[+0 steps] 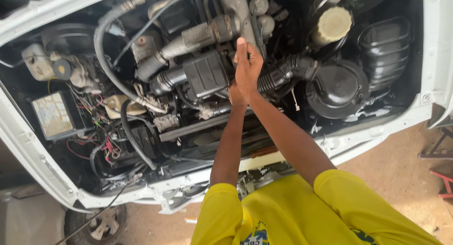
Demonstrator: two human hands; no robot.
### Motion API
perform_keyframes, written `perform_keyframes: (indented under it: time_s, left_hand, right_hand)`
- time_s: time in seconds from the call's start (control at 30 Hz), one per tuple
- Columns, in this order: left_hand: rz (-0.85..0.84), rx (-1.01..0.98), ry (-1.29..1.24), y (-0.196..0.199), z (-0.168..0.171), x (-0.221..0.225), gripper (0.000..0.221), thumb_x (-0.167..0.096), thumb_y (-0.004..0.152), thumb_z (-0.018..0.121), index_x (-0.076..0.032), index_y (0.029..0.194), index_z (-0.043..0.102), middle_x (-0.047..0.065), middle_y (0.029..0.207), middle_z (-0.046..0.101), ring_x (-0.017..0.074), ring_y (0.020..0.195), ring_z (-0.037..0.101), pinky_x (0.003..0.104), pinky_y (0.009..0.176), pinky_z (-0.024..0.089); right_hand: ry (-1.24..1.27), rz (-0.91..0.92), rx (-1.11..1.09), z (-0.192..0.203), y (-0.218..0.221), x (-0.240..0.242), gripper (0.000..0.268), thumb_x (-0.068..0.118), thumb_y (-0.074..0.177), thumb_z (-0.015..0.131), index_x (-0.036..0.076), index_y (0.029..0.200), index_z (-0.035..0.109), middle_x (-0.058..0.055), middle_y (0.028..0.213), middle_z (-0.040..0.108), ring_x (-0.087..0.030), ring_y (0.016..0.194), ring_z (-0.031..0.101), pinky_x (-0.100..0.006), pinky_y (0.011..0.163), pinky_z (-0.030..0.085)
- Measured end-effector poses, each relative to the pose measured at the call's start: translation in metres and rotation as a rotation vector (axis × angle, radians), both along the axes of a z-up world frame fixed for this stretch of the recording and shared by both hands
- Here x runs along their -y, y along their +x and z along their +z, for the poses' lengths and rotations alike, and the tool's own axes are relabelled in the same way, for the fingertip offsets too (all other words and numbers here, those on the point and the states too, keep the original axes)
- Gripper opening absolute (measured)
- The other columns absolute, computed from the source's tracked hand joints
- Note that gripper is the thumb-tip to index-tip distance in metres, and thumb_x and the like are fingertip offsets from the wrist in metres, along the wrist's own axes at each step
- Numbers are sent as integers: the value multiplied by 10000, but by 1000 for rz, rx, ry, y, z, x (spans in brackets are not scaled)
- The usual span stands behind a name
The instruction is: The person uses a screwdriver to tighten or loosen several hose clamps on the air intake system and associated components within a car engine bay.
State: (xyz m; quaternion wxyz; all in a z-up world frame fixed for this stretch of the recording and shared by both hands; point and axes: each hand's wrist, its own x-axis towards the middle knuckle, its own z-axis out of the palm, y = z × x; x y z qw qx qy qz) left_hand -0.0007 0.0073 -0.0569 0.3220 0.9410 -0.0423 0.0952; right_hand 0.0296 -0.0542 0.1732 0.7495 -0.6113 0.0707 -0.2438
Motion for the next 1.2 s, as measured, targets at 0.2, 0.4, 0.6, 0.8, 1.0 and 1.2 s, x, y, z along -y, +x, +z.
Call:
perform_keyframes:
  time_s: [0.2, 0.4, 0.6, 0.8, 1.0, 1.2]
  left_hand:
    - [40, -33, -37, 4, 17, 4, 200, -224, 916, 736, -29, 958, 728, 186, 903, 743, 362, 873, 713, 470, 805, 573]
    - [35, 67, -81, 6, 25, 9, 256, -256, 939, 705, -64, 1107, 718, 146, 1054, 764, 348, 970, 726, 457, 823, 579]
    - [110, -134, -316, 0, -16, -3, 361, -243, 916, 713, -27, 1201, 665, 174, 1050, 741, 365, 995, 720, 481, 825, 551]
    - [46, -4, -104, 1, 40, 8, 240, -297, 993, 682, -76, 1082, 713, 143, 1063, 768, 364, 971, 731, 479, 851, 580]
    - [103, -183, -119, 0, 51, 6, 358, -217, 1027, 684, 46, 1247, 585, 187, 1140, 713, 379, 1046, 690, 466, 888, 566]
    - [-212, 314, -16, -19, 99, 23, 192, -117, 911, 734, -100, 1101, 750, 24, 1292, 713, 264, 1094, 703, 416, 944, 580]
  right_hand:
    - [-153, 948, -163, 2, 34, 37, 637, 401, 1078, 547, 87, 536, 433, 42, 494, 392, -74, 458, 364, -263, 468, 280]
    - [-37, 306, -137, 17, 20, 30, 442, 313, 1011, 667, 62, 659, 573, 61, 590, 499, -49, 547, 469, -248, 496, 353]
    - [-218, 501, -16, -31, -20, 6, 435, 264, 1018, 709, 20, 683, 579, 38, 601, 427, -40, 621, 407, -263, 523, 305]
    - [12, 1011, -278, -21, 42, 78, 402, 247, 1000, 715, 87, 676, 537, 51, 595, 437, -54, 519, 370, -275, 473, 257]
    - [-641, 472, 51, 0, -71, 62, 135, 136, 984, 690, 1, 989, 679, -107, 922, 675, -268, 841, 660, -368, 748, 516]
    - [-542, 238, -310, -19, -196, 94, 411, 73, 923, 650, 14, 1318, 552, -198, 1354, 587, -379, 1195, 650, -441, 891, 596]
